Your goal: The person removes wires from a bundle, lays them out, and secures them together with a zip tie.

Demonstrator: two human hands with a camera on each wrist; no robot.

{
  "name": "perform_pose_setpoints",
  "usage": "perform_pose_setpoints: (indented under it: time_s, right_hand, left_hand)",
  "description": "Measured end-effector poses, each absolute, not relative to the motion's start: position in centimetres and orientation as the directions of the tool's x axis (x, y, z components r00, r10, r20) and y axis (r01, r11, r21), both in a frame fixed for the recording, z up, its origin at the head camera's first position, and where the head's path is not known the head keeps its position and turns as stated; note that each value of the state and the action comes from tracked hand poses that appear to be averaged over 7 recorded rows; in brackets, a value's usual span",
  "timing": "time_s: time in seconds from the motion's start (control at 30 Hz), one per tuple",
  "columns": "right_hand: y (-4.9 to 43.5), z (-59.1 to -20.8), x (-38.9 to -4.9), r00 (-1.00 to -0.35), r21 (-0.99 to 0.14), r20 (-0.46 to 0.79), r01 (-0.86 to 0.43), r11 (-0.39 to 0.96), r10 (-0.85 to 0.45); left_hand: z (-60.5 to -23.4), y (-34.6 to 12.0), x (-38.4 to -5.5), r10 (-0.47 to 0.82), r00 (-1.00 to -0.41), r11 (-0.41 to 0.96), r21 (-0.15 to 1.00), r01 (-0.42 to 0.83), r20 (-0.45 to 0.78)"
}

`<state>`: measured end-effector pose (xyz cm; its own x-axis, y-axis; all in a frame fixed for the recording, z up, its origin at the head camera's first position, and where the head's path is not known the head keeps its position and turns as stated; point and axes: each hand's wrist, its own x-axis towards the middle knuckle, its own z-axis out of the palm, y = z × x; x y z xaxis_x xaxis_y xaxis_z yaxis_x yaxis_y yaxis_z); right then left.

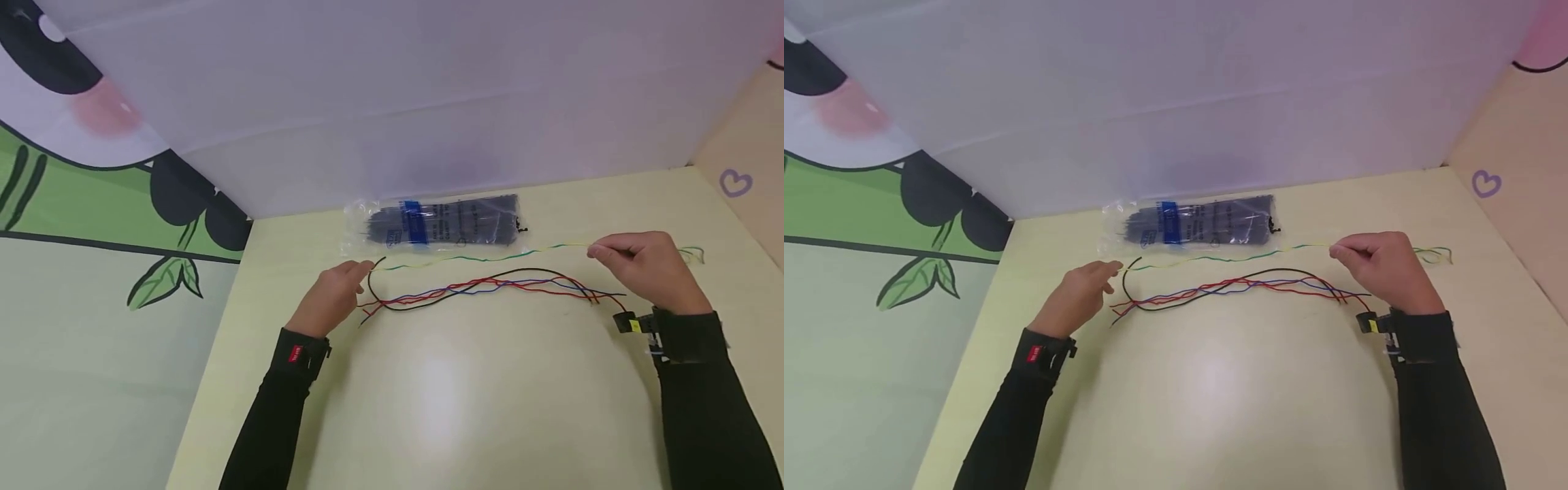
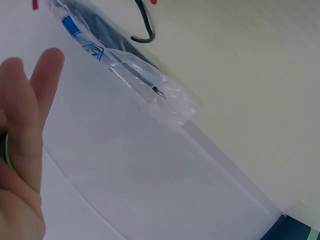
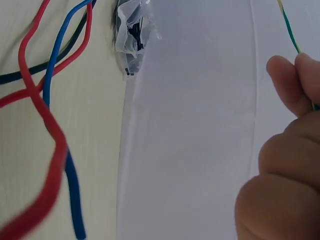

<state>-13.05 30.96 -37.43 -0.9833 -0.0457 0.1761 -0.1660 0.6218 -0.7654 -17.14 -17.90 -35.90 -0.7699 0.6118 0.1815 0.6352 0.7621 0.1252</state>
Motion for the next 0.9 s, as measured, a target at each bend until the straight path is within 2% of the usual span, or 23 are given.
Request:
perform_pose_setpoints:
  time_s: [0.17,0.3,0.47,0.67,0.77,0.83,0.9]
  right_hand:
    - [30.0,-37.7,-12.8,-0.988,-0.676,0.154,-0.125,0.726,-0.027]
    - [28.8,-38.2,-12.6,-0.987,-0.577,0.145,-0.141,0.805,-0.069]
    - [27.7,-39.2,-12.9,-0.982,-0.522,0.135,-0.186,0.832,-0.135]
    - [27.5,-40.3,-13.2,-0.979,-0.465,0.111,-0.203,0.862,-0.171]
    - [27.9,-40.3,-13.2,-0.981,-0.476,0.076,-0.191,0.859,-0.176]
    - [28.8,-40.0,-13.1,-0.988,-0.500,0.068,-0.153,0.853,-0.138]
    - [30.2,-39.6,-12.9,-0.996,-0.527,0.082,-0.082,0.846,-0.046]
  left_hand:
    - [-36.6,-16.7,-17.3,0.598,-0.794,0.798,0.018,0.603,0.113]
    - [-37.5,-15.9,-16.7,0.546,-0.837,0.838,-0.040,0.545,0.040]
    - [-38.6,-15.8,-16.5,0.526,-0.849,0.847,-0.054,0.528,-0.043]
    - [-39.4,-15.2,-16.3,0.536,-0.844,0.844,-0.033,0.536,-0.010]
    - [-39.8,-14.9,-16.3,0.523,-0.853,0.852,-0.034,0.522,0.012]
    - [-39.7,-14.9,-16.3,0.519,-0.854,0.855,-0.044,0.517,0.037]
    - [-39.4,-14.8,-16.2,0.520,-0.850,0.854,-0.061,0.517,0.077]
